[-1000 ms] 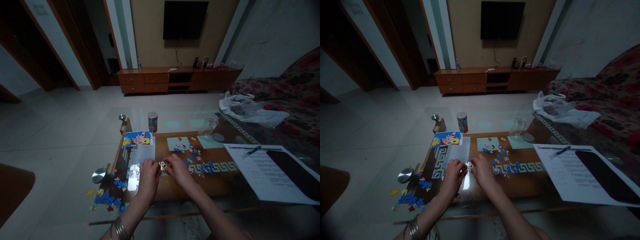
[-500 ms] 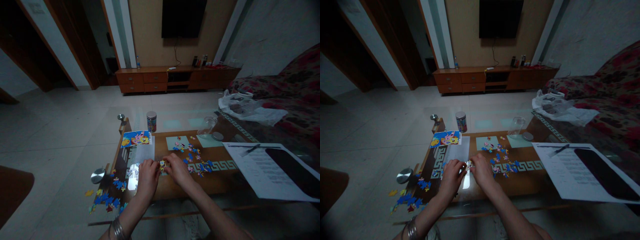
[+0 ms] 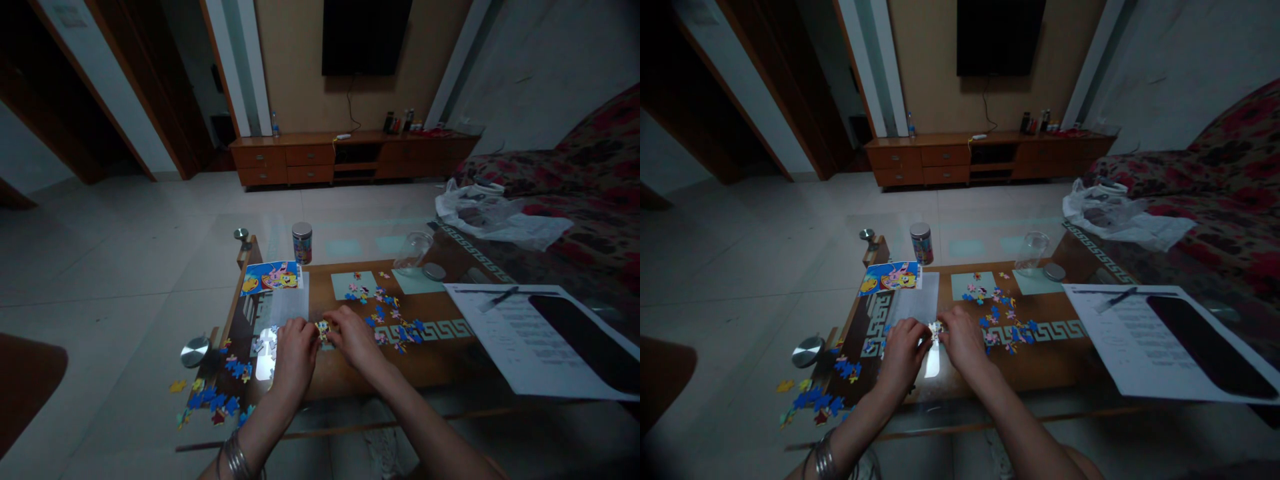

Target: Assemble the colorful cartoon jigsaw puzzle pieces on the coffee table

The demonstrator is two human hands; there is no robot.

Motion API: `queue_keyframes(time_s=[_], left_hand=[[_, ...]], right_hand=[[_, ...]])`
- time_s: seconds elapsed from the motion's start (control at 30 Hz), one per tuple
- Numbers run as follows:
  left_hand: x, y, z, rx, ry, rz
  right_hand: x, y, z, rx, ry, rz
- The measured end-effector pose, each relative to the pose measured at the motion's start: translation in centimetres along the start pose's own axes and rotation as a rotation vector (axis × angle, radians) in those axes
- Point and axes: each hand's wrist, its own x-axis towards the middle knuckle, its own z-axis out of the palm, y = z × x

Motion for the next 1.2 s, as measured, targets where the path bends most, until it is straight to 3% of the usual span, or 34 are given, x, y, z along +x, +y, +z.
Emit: queue_keyframes(time_s=[0.53,1.2], left_hand=[[-0.3,0.3,-1.2,0.068,-0.057,-0.021],[0.0,0.3,-1.2,0.1,-0.089,-0.026]], right_hand=[[-0.1,-0.3,-0.3,-0.038,-0.024,0.006],[0.1,0.0,0.2,-0.05,-0.01,0.01]])
